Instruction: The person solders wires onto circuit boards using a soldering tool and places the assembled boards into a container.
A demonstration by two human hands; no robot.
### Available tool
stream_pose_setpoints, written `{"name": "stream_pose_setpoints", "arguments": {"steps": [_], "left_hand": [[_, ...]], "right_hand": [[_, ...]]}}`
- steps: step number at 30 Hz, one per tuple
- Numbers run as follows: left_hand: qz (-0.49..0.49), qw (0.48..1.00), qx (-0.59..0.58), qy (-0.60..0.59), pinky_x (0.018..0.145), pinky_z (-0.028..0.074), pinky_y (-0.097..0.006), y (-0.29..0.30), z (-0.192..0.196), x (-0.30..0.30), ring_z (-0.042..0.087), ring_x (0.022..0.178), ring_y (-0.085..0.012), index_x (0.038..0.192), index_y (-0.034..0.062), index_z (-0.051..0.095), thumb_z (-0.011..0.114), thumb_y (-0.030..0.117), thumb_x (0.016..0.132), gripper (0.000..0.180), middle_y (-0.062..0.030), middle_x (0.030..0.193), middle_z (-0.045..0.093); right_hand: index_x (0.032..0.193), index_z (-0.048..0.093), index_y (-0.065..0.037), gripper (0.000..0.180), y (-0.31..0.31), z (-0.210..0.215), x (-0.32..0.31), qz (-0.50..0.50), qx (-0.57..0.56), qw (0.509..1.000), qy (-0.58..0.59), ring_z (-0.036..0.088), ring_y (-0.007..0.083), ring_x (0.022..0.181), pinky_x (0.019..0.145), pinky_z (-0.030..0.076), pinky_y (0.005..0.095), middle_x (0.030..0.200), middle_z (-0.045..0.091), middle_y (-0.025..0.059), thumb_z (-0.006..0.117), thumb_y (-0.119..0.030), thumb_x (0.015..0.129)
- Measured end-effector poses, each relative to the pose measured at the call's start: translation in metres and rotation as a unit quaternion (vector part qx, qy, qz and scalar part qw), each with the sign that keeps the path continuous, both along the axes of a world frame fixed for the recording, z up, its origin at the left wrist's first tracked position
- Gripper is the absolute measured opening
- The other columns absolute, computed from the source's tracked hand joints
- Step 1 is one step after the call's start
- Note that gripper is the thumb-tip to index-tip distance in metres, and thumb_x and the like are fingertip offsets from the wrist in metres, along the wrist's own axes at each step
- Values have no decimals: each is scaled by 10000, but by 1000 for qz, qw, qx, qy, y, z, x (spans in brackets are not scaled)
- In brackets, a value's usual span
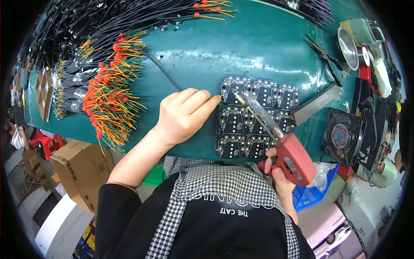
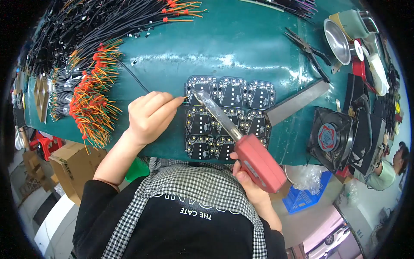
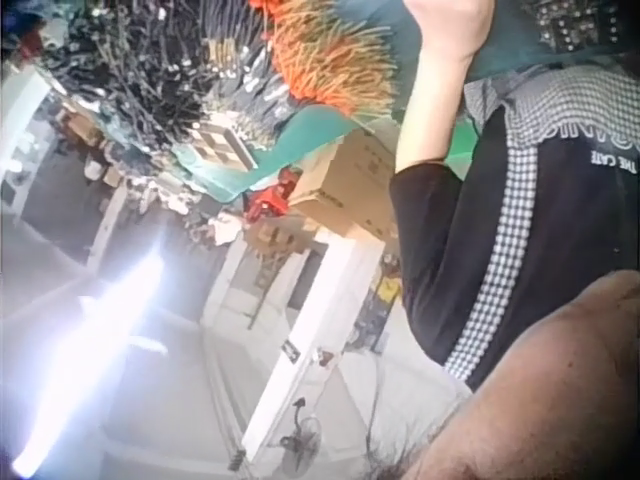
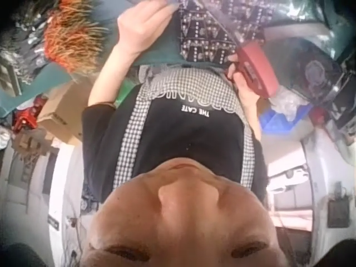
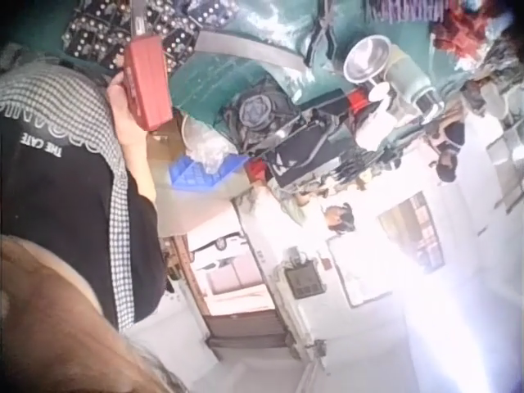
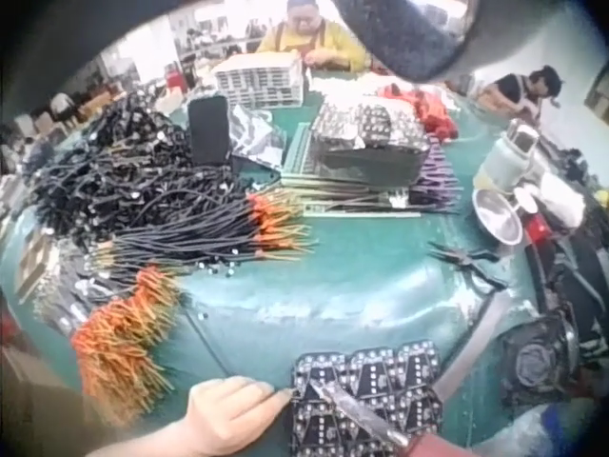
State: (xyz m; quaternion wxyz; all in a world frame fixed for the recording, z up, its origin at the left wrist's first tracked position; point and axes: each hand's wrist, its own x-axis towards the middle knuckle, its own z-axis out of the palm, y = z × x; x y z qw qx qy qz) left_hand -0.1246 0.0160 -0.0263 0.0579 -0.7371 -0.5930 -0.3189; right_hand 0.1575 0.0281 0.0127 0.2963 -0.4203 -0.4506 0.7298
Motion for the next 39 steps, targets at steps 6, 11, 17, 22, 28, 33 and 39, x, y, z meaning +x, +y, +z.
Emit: {"name": "stream_pose_setpoints", "arguments": {"steps": [6, 11, 17, 22, 28, 33, 39], "left_hand": [[-14, 1000, 4, -1, 470, 435, -261, 2, -2, -1, 566, 600, -149, 817, 35, 654, 673, 10, 550, 269, -27, 730, 557], [-11, 1000, -13, -7, 476, 441, -260, 2, 0, -1, 568, 608, -148, 814, 41, 660, 667, 27, 537, 277, -25, 735, 556], [-13, 1000, -1, -4, 472, 440, -255, 4, -1, 0, 571, 619, -146, 817, 50, 666, 666, 51, 532, 285, -23, 742, 562], [-3, 1000, 5, 18, 481, 442, -250, 4, 0, 1, 575, 635, -144, 821, 57, 670, 637, 90, 549, 277, -22, 749, 565], [-7, 999, 19, 45, 512, 449, -252, 5, 2, 4, 577, 654, -147, 839, 61, 675, 607, 116, 566, 287, -20, 769, 566], [-6, 998, 16, 56, 522, 452, -253, 3, 1, 2, 578, 669, -152, 845, 62, 677, 610, 110, 565, 292, -24, 777, 564], [-15, 997, 32, 67, 542, 468, -260, 3, 2, 3, 573, 689, -172, 847, 42, 678, 621, 88, 548, 308, -39, 784, 560]], "right_hand": [[1235, 458, 22, 594, 3, 2, -1, 29, -21, 999, -23, 545, 134, 709, 629, 463, 251, 1046, 597, 138, 729, -247, 780], [1266, 413, 23, 679, -1, -2, 5, 24, -55, 998, -35, 551, 141, 711, 634, 465, 254, 982, 593, 123, 755, -267, 756], [1287, 381, 20, 708, -1, -1, 2, 15, -62, 998, -12, 557, 143, 713, 647, 474, 254, 933, 586, 111, 767, -231, 749], [1295, 414, 40, 707, 0, -6, 6, 17, 18, 998, -64, 587, 151, 642, 581, 491, 248, 870, 616, 112, 776, -135, 712], [1323, 383, 62, 800, -2, -15, 28, 124, 172, 963, -169, 600, 157, 638, 565, 479, 236, 955, 641, 156, 799, -152, 674], [1320, 377, 72, 862, -4, 3, 1, -19, 3, 997, -73, 598, 150, 649, 553, 458, 214, 970, 645, 159, 828, -243, 656], [1318, 376, 67, 895, -2, 5, 2, -29, -35, 997, -59, 592, 144, 645, 549, 445, 204, 963, 645, 155, 838, -304, 648]]}}
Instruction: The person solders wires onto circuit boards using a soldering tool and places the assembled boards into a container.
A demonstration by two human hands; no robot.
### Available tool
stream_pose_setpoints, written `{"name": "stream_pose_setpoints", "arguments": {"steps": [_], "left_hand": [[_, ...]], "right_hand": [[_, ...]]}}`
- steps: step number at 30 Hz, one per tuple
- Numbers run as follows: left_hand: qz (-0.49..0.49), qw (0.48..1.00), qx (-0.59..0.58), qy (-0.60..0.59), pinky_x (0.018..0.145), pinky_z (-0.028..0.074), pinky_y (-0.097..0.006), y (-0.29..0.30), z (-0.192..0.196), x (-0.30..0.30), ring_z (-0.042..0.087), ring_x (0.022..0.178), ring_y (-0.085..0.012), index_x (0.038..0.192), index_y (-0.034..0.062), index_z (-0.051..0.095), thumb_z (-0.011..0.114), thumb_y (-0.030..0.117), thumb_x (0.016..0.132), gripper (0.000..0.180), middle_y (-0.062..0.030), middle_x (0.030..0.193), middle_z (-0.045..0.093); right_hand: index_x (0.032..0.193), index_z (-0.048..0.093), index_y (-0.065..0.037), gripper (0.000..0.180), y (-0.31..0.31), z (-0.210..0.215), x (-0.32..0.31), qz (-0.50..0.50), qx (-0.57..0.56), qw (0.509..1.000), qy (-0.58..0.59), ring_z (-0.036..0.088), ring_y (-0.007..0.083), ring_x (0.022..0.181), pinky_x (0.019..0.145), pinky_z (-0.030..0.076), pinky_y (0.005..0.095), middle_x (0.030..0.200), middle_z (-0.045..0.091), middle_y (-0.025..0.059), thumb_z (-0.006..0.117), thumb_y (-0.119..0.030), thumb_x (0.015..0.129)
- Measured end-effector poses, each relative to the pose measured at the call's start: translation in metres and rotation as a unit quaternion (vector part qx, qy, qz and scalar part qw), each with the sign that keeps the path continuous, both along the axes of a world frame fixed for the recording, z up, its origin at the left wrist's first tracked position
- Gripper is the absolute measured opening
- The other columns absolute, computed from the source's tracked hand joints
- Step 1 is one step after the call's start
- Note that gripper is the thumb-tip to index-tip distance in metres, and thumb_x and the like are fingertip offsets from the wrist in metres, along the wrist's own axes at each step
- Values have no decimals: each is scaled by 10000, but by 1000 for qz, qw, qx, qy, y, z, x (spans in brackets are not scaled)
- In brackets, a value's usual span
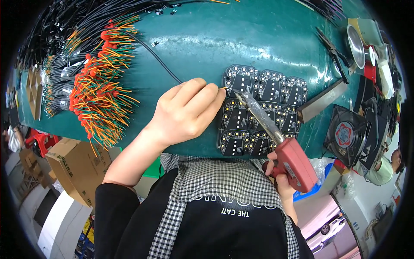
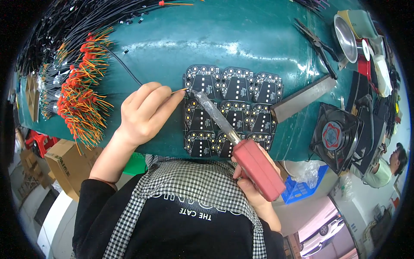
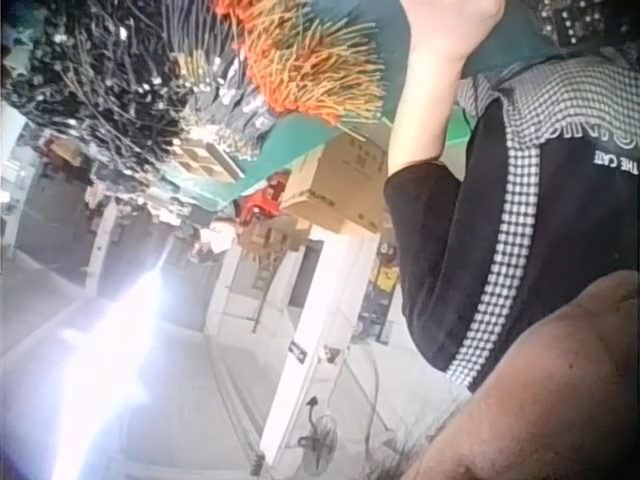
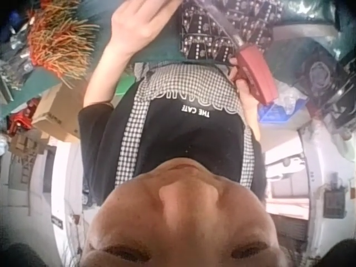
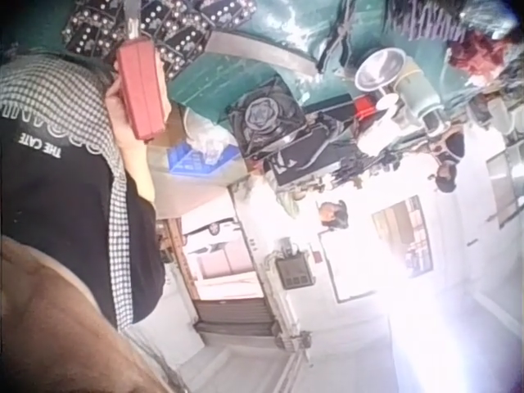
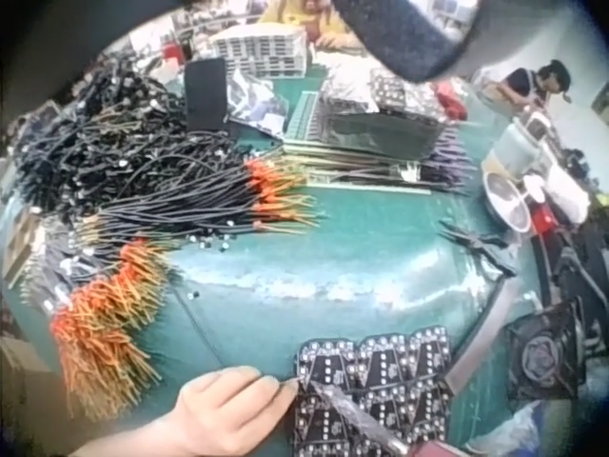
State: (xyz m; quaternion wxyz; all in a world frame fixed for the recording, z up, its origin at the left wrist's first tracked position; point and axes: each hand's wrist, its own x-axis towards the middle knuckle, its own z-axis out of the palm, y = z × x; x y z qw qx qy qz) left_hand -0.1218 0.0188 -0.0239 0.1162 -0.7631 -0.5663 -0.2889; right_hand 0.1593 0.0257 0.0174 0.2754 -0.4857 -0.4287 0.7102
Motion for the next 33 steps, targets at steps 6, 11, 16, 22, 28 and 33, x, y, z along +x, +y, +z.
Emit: {"name": "stream_pose_setpoints", "arguments": {"steps": [6, 11, 16, 22, 28, 33], "left_hand": [[-18, 999, -17, -24, 534, 470, -260, -1, 3, 1, 564, 681, -178, 818, 20, 673, 627, 70, 537, 289, -48, 781, 562], [-30, 999, -8, -41, 529, 445, -228, -3, -4, -3, 564, 737, -152, 833, 51, 648, 633, 103, 628, 212, -16, 840, 569], [-30, 1000, -9, 1, 548, 447, -231, -2, -1, -1, 558, 723, -145, 814, 60, 638, 624, 112, 615, 206, -12, 836, 567], [-25, 1000, 0, 17, 570, 454, -235, -1, -2, -1, 561, 726, -147, 805, 60, 634, 614, 116, 603, 211, -12, 833, 569], [-35, 999, 10, -7, 518, 446, -257, 1, 1, 1, 562, 673, -171, 798, 23, 653, 624, 80, 548, 258, -49, 801, 582], [-33, 999, 7, -2, 528, 447, -257, 1, 0, 2, 561, 680, -171, 800, 24, 652, 626, 78, 552, 255, -46, 804, 580]], "right_hand": [[1305, 395, 62, 853, -1, -1, 2, 15, 7, 1000, -14, 589, 141, 643, 566, 462, 215, 932, 641, 153, 832, -276, 655], [1307, 396, 56, 774, 0, -7, 8, 57, 41, 998, 0, 591, 141, 647, 584, 480, 228, 890, 633, 137, 794, -164, 682], [1289, 421, 61, 683, -2, -6, 10, 58, 36, 997, -21, 596, 134, 650, 598, 499, 239, 866, 633, 122, 709, -33, 677], [1288, 424, 70, 693, -6, -10, 12, 52, 52, 997, -30, 609, 131, 646, 583, 504, 236, 861, 639, 123, 727, -44, 676], [1292, 408, 89, 777, -10, -21, 21, 87, 134, 986, -47, 610, 145, 651, 577, 501, 242, 907, 648, 155, 801, -188, 681], [1294, 413, 54, 763, -9, -4, 3, 19, 36, 999, 2, 597, 160, 665, 587, 485, 255, 987, 636, 179, 788, -262, 709]]}}
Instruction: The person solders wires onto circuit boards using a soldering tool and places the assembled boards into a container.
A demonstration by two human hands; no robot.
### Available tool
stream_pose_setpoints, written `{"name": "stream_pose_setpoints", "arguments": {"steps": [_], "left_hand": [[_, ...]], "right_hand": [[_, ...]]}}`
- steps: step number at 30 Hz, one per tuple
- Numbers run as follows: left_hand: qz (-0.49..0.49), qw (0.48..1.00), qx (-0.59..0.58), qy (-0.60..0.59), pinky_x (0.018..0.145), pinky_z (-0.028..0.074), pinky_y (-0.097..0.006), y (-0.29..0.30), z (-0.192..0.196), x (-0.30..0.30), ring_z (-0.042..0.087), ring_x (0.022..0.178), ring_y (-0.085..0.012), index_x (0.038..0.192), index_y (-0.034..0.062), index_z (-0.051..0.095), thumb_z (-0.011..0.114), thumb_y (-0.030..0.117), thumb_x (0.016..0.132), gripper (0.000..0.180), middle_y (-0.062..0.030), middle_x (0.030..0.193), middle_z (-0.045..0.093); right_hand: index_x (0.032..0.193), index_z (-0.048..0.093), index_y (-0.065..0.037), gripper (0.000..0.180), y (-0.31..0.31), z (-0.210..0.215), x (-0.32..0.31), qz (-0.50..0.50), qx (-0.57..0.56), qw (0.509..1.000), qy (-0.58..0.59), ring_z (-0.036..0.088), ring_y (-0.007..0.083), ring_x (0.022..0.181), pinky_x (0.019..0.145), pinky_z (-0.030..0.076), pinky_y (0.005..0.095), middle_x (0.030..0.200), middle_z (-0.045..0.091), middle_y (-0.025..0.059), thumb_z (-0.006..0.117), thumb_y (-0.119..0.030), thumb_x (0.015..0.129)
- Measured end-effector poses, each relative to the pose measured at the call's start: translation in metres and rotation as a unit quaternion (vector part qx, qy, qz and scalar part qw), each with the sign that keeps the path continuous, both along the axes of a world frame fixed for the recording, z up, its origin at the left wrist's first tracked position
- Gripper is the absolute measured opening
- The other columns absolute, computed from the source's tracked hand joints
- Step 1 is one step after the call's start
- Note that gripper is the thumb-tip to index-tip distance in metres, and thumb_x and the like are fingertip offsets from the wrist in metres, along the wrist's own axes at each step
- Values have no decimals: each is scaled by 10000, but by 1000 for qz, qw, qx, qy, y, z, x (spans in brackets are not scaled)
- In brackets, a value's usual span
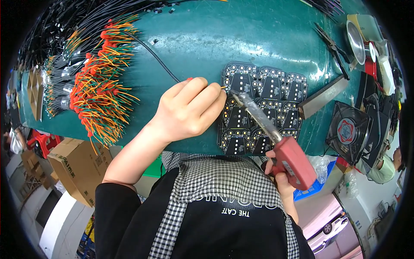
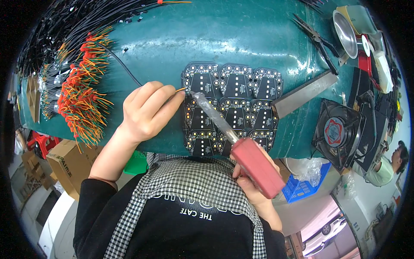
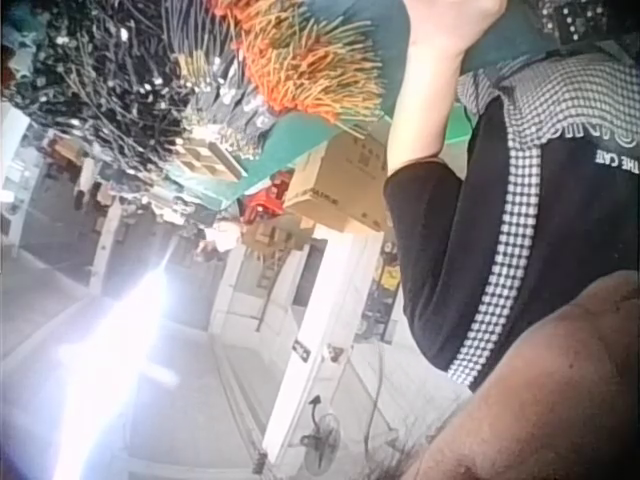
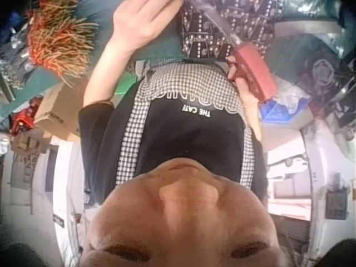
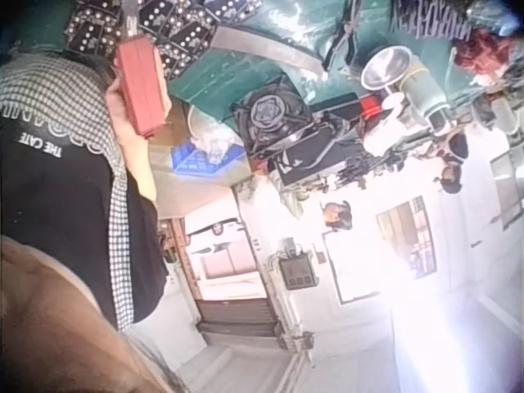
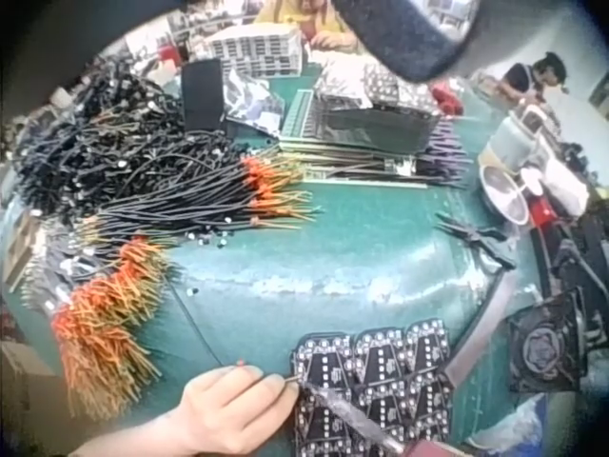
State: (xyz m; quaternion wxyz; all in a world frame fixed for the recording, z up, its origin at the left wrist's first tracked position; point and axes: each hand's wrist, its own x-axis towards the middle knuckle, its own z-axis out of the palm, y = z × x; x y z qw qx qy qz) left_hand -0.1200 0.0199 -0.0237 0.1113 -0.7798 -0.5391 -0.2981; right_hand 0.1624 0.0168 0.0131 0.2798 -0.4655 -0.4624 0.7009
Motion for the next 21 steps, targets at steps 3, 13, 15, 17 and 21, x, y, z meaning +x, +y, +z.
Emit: {"name": "stream_pose_setpoints", "arguments": {"steps": [3, 13, 15, 17, 21], "left_hand": [[0, 1000, 2, 1, 531, 446, -255, 1, 0, 1, 560, 679, -170, 800, 25, 652, 625, 80, 558, 250, -45, 801, 579], [79, 991, -106, 21, 865, 412, -369, -9, 2, -15, 531, 785, -179, 1006, 108, 562, 662, 144, 694, 330, -19, 818, 523], [100, 965, -223, 90, 948, 369, -415, -14, 22, -28, 546, 959, -224, 1153, 85, 523, 669, 233, 736, 466, -70, 990, 570], [93, 972, -164, 141, 911, 405, -413, -26, 21, -42, 569, 945, -204, 1049, 81, 571, 596, 254, 760, 338, -55, 917, 584], [35, 993, -100, 44, 837, 358, -350, -30, 30, -59, 503, 793, -224, 757, 60, 537, 485, 120, 764, 80, -73, 754, 491]], "right_hand": [[1293, 413, 27, 755, -4, 2, -1, -35, -5, 999, 18, 578, 165, 654, 581, 466, 264, 1034, 618, 184, 763, -342, 735], [1189, 427, 0, 730, -2, -4, 4, -136, 99, 985, -28, 520, 146, 571, 486, 448, 265, 902, 582, 117, 622, -574, 782], [1191, 405, -18, 692, -2, 1, 7, -158, 49, 986, 14, 512, 126, 598, 492, 476, 273, 966, 557, 114, 587, -566, 811], [1243, 376, -7, 575, 2, -16, 24, -98, 128, 986, 49, 455, 109, 624, 531, 405, 224, 1136, 532, 105, 487, -465, 914], [1238, 371, -20, 634, 4, -18, 24, -113, 109, 986, 46, 494, 102, 604, 498, 473, 257, 1056, 534, 89, 511, -524, 880]]}}
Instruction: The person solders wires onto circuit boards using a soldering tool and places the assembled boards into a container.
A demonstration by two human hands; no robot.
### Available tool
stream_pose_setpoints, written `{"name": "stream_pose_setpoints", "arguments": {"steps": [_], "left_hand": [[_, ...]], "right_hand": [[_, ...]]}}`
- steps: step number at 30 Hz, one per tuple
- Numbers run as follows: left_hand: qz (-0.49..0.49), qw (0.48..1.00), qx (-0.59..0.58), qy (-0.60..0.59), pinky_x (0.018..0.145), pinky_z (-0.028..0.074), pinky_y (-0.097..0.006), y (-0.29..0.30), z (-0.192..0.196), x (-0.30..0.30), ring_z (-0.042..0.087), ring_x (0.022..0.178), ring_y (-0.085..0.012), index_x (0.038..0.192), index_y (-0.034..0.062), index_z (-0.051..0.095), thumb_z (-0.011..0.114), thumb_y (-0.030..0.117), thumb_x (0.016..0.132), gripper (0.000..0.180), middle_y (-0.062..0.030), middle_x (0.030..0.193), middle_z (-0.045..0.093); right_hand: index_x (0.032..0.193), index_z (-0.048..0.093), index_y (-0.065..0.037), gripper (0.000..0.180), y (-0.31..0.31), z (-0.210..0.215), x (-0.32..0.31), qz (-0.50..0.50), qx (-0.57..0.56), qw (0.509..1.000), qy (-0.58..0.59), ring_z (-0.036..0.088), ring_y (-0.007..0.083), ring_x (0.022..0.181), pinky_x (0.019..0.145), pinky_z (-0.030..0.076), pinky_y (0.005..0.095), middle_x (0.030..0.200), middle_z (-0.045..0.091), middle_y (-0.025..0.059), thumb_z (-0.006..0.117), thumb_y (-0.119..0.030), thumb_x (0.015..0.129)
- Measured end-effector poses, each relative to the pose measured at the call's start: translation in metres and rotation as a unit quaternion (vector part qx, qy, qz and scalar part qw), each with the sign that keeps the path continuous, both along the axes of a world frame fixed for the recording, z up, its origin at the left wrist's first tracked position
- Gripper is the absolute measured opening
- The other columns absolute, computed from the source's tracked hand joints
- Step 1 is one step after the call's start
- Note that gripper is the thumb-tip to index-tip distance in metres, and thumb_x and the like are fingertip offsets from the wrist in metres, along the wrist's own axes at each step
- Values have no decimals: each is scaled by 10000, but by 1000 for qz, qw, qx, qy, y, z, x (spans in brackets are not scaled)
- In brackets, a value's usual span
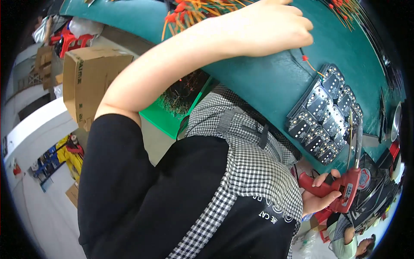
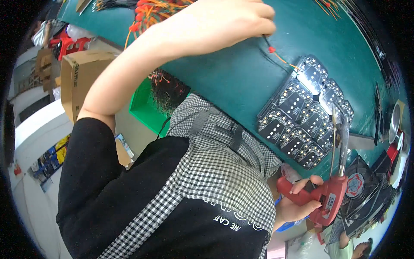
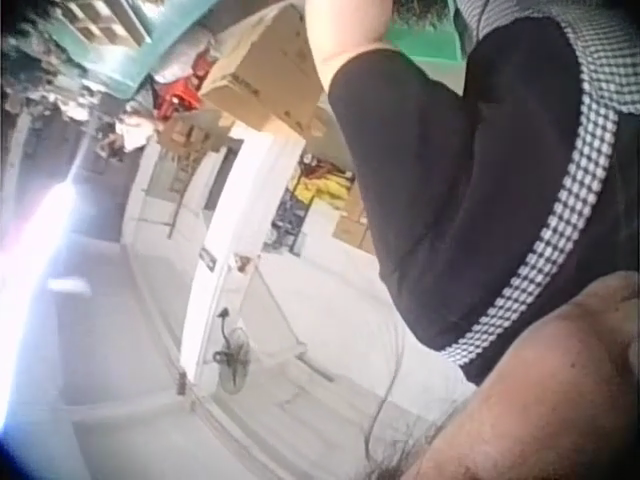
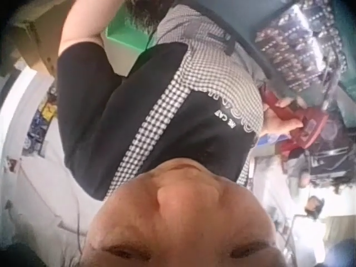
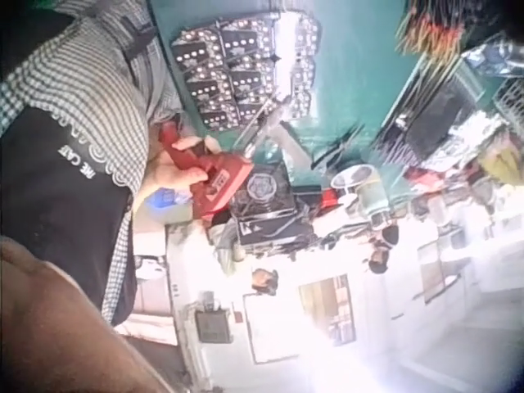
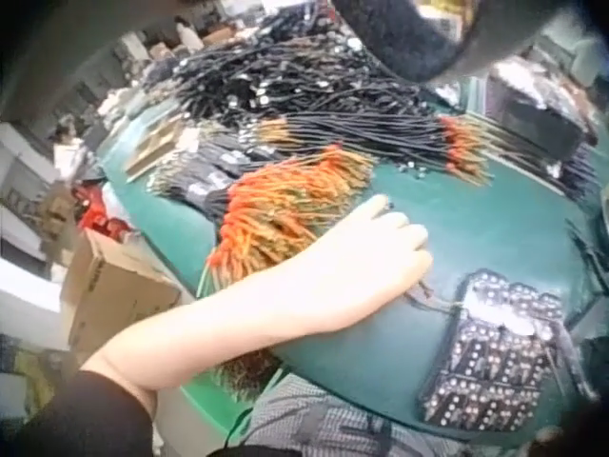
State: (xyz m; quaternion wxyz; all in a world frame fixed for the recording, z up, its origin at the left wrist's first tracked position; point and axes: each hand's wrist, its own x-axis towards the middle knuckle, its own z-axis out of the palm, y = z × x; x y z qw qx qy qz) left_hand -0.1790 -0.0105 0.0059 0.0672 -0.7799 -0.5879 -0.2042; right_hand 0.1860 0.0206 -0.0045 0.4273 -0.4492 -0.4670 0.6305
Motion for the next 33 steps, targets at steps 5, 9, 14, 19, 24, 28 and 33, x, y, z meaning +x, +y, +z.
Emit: {"name": "stream_pose_setpoints", "arguments": {"steps": [5, 9, 14, 19, 24, 28, 33], "left_hand": [[51, 989, -99, 101, 870, 415, -448, 17, 18, -9, 608, 838, -259, 772, 35, 634, 487, 86, 781, 156, -140, 807, 633], [67, 942, -276, 178, 989, 351, -524, 38, 56, -29, 617, 957, -295, 856, 24, 658, 523, 82, 775, 169, -148, 934, 657], [92, 933, -255, 235, 857, 454, -460, 59, 70, -55, 631, 876, -272, 852, 67, 664, 588, 189, 800, 153, -125, 893, 655], [-6, 953, 12, 304, 677, 512, -371, 50, 94, -55, 632, 770, -243, 764, 81, 657, 610, 203, 787, 133, -84, 784, 613], [-4, 900, -15, 437, 694, 457, -329, 32, 101, -45, 594, 803, -210, 762, 117, 661, 589, 298, 826, 205, -56, 783, 606], [52, 912, -92, 396, 713, 406, -306, 14, 81, -68, 562, 863, -202, 828, 125, 658, 523, 415, 876, 323, -48, 821, 601], [71, 990, -97, 70, 878, 447, -425, 25, 69, -84, 536, 1010, -345, 1174, 22, 527, 472, 423, 918, 479, -199, 1070, 528]], "right_hand": [[1267, 347, -48, 586, -3, -3, 17, 5, 3, 1000, 7, 459, 94, 589, 506, 433, 225, 1101, 549, 79, 472, -497, 911], [1304, 318, -58, 573, -14, 12, 28, -44, -4, 999, 10, 465, 96, 589, 506, 406, 200, 1114, 545, 104, 458, -468, 929], [1306, 318, -63, 546, -6, -13, 36, -36, 6, 999, 25, 470, 94, 608, 502, 406, 198, 1132, 543, 107, 444, -448, 940], [1311, 321, -74, 522, -10, -3, 25, -65, 27, 997, 19, 477, 88, 622, 490, 406, 194, 1140, 543, 108, 437, -431, 948], [1310, 332, -80, 512, -10, 0, 7, -97, 36, 995, 1, 462, 86, 624, 497, 405, 187, 1148, 544, 102, 430, -432, 951], [1295, 352, -79, 496, -6, -1, 13, -81, 40, 996, 3, 455, 88, 625, 514, 405, 192, 1149, 548, 94, 428, -428, 952], [1213, 428, -34, 492, -4, 5, 9, -82, 38, 995, -30, 430, 91, 628, 576, 374, 201, 948, 522, 56, 446, -443, 940]]}}
